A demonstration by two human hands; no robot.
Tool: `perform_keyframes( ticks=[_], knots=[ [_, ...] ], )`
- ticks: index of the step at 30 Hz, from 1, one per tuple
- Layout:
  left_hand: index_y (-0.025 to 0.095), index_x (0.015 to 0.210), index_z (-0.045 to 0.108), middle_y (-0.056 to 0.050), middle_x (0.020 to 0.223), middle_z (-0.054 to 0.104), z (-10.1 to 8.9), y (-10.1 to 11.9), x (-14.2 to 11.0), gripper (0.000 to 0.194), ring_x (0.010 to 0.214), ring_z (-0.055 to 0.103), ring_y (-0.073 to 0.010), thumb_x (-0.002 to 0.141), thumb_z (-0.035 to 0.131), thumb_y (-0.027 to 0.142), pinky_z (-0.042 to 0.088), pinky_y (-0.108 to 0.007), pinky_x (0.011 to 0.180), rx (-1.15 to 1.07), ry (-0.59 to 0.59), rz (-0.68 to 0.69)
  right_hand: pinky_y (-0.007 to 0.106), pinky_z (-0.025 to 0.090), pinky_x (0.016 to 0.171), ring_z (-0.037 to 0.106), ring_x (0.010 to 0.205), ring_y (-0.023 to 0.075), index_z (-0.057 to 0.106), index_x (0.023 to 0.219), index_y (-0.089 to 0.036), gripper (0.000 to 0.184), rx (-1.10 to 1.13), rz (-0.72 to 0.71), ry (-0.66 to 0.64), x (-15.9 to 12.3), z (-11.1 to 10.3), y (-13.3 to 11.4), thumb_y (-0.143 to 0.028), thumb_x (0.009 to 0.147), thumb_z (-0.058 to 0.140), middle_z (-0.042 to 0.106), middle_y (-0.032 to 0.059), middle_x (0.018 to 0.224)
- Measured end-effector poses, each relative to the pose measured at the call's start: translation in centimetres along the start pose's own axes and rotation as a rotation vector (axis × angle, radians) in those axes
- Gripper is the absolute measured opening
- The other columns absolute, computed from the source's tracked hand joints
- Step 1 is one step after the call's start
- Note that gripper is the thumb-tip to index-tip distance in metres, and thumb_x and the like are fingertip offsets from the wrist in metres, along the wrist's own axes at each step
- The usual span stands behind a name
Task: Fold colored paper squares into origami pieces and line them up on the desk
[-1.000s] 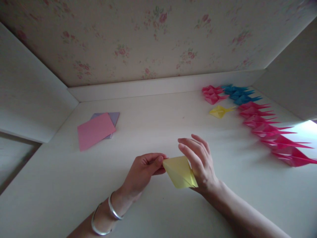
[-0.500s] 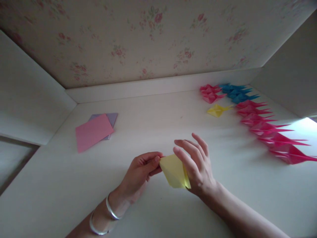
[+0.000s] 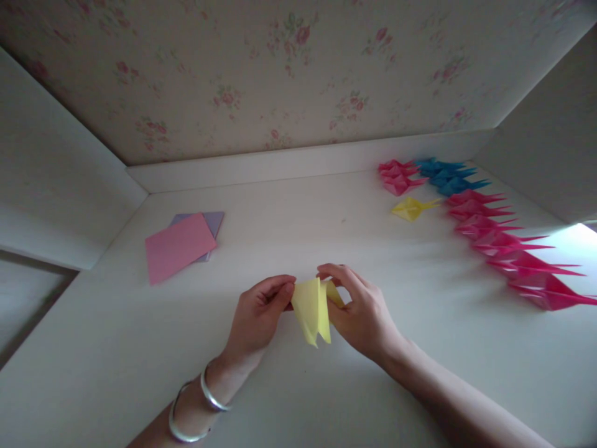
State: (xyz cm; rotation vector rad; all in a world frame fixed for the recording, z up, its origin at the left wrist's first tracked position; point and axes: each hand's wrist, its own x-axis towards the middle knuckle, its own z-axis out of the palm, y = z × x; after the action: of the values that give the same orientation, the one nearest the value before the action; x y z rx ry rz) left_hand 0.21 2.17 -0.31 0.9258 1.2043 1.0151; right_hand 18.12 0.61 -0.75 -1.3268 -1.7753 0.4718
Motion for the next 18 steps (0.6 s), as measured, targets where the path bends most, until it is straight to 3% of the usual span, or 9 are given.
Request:
perform_keyframes(
  ticks=[4,8,12,14,18],
  knots=[
    [0.016,0.097,0.077,-0.006,0.09,0.076,0.28,0.18,-0.49,0.028,0.078,0.069,-0.0167,0.078,0.077,0.037,0.058,-0.029,0.076,-0.044,-0.169,-0.125,0.024,0.047,0.055,0.063,0.064,0.0155,0.064,0.092,-0.017,0.024,0.097,-0.022,-0.153,0.02,-0.58,-0.52,-0.005,0.073,0.053,0.068,0.0052,0.08],
    [0.015,0.095,0.077,-0.005,0.09,0.076,0.34,0.07,-0.71,0.024,0.081,0.067,-0.0154,0.081,0.075,0.035,0.056,-0.026,0.078,-0.096,-0.247,-0.156,0.024,0.044,0.055,0.062,0.063,0.0156,0.065,0.086,-0.017,0.019,0.077,-0.003,-0.158,0.02,-0.62,-0.42,-0.008,0.076,0.051,0.067,0.0054,0.077],
    [0.015,0.092,0.078,-0.005,0.087,0.077,0.05,0.02,-0.54,0.022,0.078,0.067,-0.0147,0.077,0.079,0.031,0.055,-0.023,0.075,-0.145,-0.214,-0.172,0.024,0.047,0.061,0.065,0.071,0.016,0.064,0.101,-0.019,0.031,0.137,0.043,-0.17,-0.03,-0.22,0.03,-0.008,0.073,0.059,0.069,0.0042,0.087],
    [0.015,0.089,0.079,-0.005,0.081,0.076,-0.09,0.11,-0.39,0.021,0.075,0.067,-0.0143,0.075,0.081,0.03,0.055,-0.023,0.072,-0.149,-0.162,-0.166,0.023,0.048,0.058,0.065,0.072,0.0153,0.063,0.108,-0.021,0.035,0.233,0.153,-0.146,-0.03,-0.04,0.08,-0.011,0.074,0.063,0.069,0.0038,0.09],
    [0.014,0.085,0.078,-0.005,0.076,0.075,-0.29,0.25,-0.04,0.022,0.07,0.066,-0.0146,0.074,0.081,0.032,0.055,-0.023,0.067,-0.111,-0.07,-0.104,0.02,0.046,0.049,0.064,0.068,0.0135,0.061,0.112,-0.024,0.024,0.45,0.359,-0.117,0.09,-0.05,-0.2,-0.027,0.088,0.061,0.068,0.0043,0.094]
  ],
)
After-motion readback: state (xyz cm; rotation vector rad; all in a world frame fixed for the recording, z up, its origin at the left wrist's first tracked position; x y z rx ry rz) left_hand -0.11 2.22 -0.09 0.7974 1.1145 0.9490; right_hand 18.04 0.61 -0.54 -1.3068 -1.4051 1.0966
